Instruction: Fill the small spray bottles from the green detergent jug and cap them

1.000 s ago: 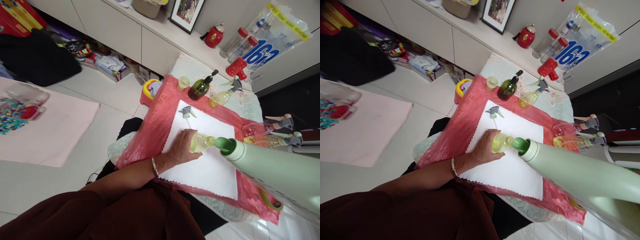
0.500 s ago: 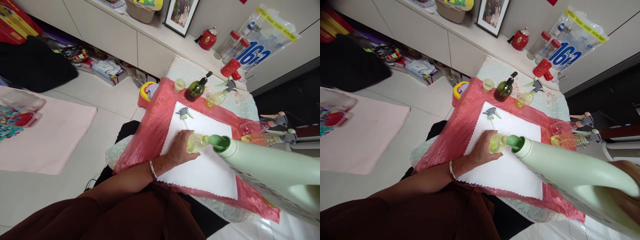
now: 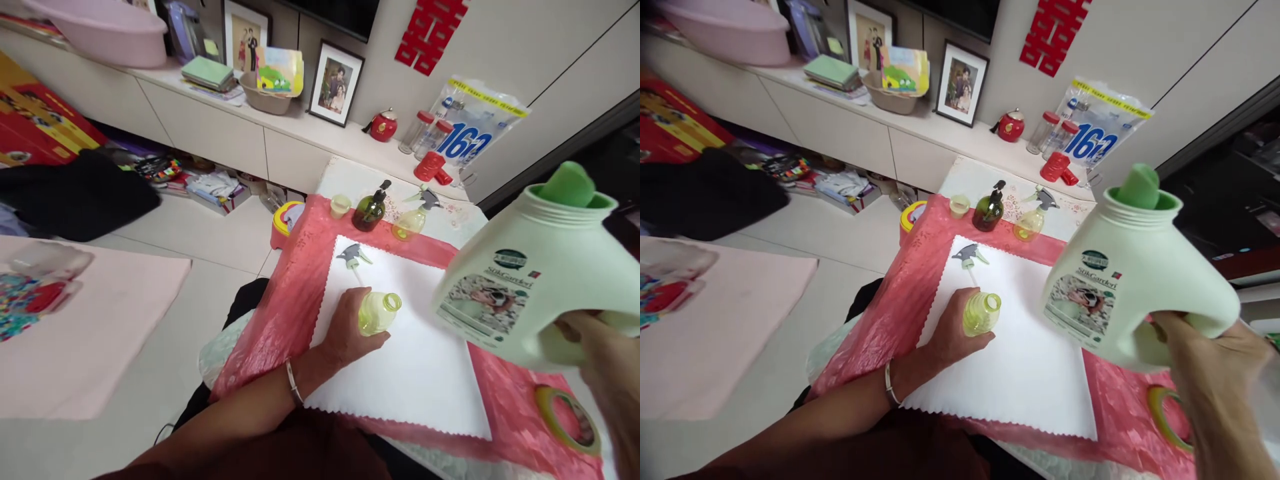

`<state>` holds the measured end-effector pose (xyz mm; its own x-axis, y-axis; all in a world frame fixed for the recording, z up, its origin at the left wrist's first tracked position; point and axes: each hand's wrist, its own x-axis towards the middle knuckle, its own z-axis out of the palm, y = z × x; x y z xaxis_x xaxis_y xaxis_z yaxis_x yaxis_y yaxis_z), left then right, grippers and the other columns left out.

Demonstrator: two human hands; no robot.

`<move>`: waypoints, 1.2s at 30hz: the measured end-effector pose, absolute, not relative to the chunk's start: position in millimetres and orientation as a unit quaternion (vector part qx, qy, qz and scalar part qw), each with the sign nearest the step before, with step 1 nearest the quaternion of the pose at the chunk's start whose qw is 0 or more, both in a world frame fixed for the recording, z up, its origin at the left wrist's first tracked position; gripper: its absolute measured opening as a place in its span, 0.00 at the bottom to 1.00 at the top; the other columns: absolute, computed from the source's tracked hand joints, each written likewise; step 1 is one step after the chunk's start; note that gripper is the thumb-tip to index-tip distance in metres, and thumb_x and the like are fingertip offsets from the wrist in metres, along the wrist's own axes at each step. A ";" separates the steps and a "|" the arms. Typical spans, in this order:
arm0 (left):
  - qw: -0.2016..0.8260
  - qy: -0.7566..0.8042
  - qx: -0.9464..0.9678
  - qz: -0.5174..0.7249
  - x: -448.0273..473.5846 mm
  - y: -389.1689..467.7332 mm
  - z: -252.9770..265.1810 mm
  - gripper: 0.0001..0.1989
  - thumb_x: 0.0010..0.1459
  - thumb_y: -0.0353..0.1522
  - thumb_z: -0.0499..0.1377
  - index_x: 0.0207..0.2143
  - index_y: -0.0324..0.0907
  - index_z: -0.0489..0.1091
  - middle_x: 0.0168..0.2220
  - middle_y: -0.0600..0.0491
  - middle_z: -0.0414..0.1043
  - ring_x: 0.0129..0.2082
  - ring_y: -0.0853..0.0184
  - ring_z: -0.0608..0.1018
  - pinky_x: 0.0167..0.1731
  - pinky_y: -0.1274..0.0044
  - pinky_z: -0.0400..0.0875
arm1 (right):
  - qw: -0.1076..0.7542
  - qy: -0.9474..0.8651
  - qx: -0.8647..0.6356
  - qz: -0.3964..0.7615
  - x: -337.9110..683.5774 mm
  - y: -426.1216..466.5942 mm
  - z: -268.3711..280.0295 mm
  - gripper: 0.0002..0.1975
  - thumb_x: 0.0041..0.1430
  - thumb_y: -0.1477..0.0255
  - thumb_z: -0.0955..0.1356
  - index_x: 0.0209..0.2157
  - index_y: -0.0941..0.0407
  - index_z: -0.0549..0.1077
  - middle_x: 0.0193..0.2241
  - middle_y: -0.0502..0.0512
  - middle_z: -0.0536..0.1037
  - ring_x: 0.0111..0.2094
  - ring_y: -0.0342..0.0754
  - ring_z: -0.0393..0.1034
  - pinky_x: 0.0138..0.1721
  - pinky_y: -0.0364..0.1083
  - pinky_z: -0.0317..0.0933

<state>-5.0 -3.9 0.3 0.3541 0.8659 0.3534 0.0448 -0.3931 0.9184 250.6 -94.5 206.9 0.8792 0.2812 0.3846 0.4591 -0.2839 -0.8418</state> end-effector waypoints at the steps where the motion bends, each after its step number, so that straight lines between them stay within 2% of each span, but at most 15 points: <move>1: 0.447 0.329 0.690 0.464 -5.1 -4.1 0.8 0.44 0.41 0.34 0.74 0.59 0.47 0.58 0.53 0.46 0.69 0.53 0.50 0.75 0.54 0.53 0.74 | 0.554 -0.266 -0.784 -0.092 246.9 -89.2 198.0 0.14 0.32 0.65 0.76 0.25 0.55 0.78 0.28 0.58 0.71 0.25 0.44 0.60 0.17 0.41 0.51; 6: 0.481 0.335 0.671 0.454 -6.2 -3.6 5.1 0.42 0.41 0.33 0.72 0.58 0.47 0.58 0.54 0.45 0.68 0.55 0.50 0.75 0.56 0.53 0.73 | 0.643 -0.283 -0.710 -0.045 244.5 -55.2 144.5 0.17 0.33 0.62 0.75 0.19 0.59 0.68 0.22 0.54 0.66 0.22 0.43 0.59 0.19 0.41 0.51; 10: 0.503 0.346 0.655 0.445 -8.6 -2.6 6.8 0.41 0.42 0.34 0.73 0.58 0.46 0.59 0.53 0.46 0.70 0.54 0.52 0.76 0.56 0.55 0.73 | 0.658 -0.265 -0.702 -0.059 241.3 -31.7 100.5 0.19 0.38 0.59 0.72 0.23 0.60 0.68 0.22 0.51 0.66 0.22 0.41 0.58 0.20 0.38 0.52; 15: 0.521 0.327 0.648 0.449 -12.8 -1.1 4.5 0.40 0.47 0.44 0.72 0.58 0.46 0.59 0.55 0.45 0.69 0.55 0.52 0.75 0.55 0.57 0.73 | 0.661 -0.245 -0.707 -0.055 238.8 -21.3 62.5 0.19 0.41 0.57 0.70 0.25 0.60 0.67 0.21 0.49 0.64 0.21 0.41 0.58 0.21 0.38 0.54; 20: 0.534 0.325 0.659 0.418 -13.8 -0.9 2.5 0.48 0.45 0.55 0.71 0.60 0.44 0.57 0.58 0.43 0.66 0.60 0.50 0.72 0.59 0.57 0.70 | 0.643 -0.245 -0.723 -0.057 243.0 -24.8 49.6 0.20 0.44 0.55 0.68 0.26 0.60 0.68 0.22 0.49 0.65 0.23 0.41 0.59 0.24 0.38 0.54; 23: 0.545 0.332 0.655 0.404 -13.4 -1.8 1.1 0.53 0.41 0.55 0.73 0.62 0.45 0.56 0.60 0.42 0.64 0.62 0.49 0.70 0.61 0.58 0.67 | 0.630 -0.251 -0.734 -0.047 243.6 -27.5 47.4 0.22 0.45 0.53 0.68 0.29 0.60 0.70 0.25 0.50 0.67 0.25 0.42 0.61 0.27 0.39 0.57; 27: 0.602 0.319 0.611 0.402 -13.2 -2.4 -0.3 0.52 0.40 0.51 0.76 0.61 0.46 0.57 0.60 0.43 0.65 0.60 0.51 0.71 0.60 0.60 0.67 | 0.606 -0.261 -0.752 -0.019 241.6 -39.5 45.5 0.26 0.43 0.53 0.69 0.36 0.61 0.76 0.30 0.53 0.72 0.29 0.45 0.65 0.32 0.42 0.61; 29: 0.632 0.306 0.590 0.399 -13.6 -1.6 -0.1 0.51 0.39 0.51 0.76 0.61 0.46 0.58 0.60 0.43 0.65 0.60 0.51 0.71 0.60 0.60 0.68 | 0.593 -0.264 -0.760 -0.010 238.0 -51.9 43.3 0.29 0.43 0.54 0.71 0.42 0.60 0.78 0.36 0.55 0.73 0.35 0.48 0.69 0.37 0.44 0.64; 33: 0.666 0.292 0.575 0.375 -15.1 2.3 2.0 0.52 0.37 0.50 0.77 0.61 0.47 0.56 0.62 0.43 0.64 0.62 0.50 0.69 0.62 0.60 0.65 | 0.613 -0.230 -0.753 -0.066 223.3 -81.9 33.9 0.39 0.44 0.57 0.73 0.58 0.58 0.74 0.51 0.59 0.69 0.48 0.54 0.70 0.47 0.49 0.67; 36: 0.672 0.286 0.588 0.349 -17.0 5.8 5.5 0.53 0.37 0.50 0.77 0.61 0.47 0.56 0.63 0.43 0.63 0.64 0.49 0.67 0.64 0.59 0.62 | 0.661 -0.200 -0.713 -0.125 211.1 -97.7 24.4 0.37 0.50 0.58 0.73 0.59 0.60 0.72 0.52 0.61 0.68 0.51 0.53 0.69 0.47 0.49 0.69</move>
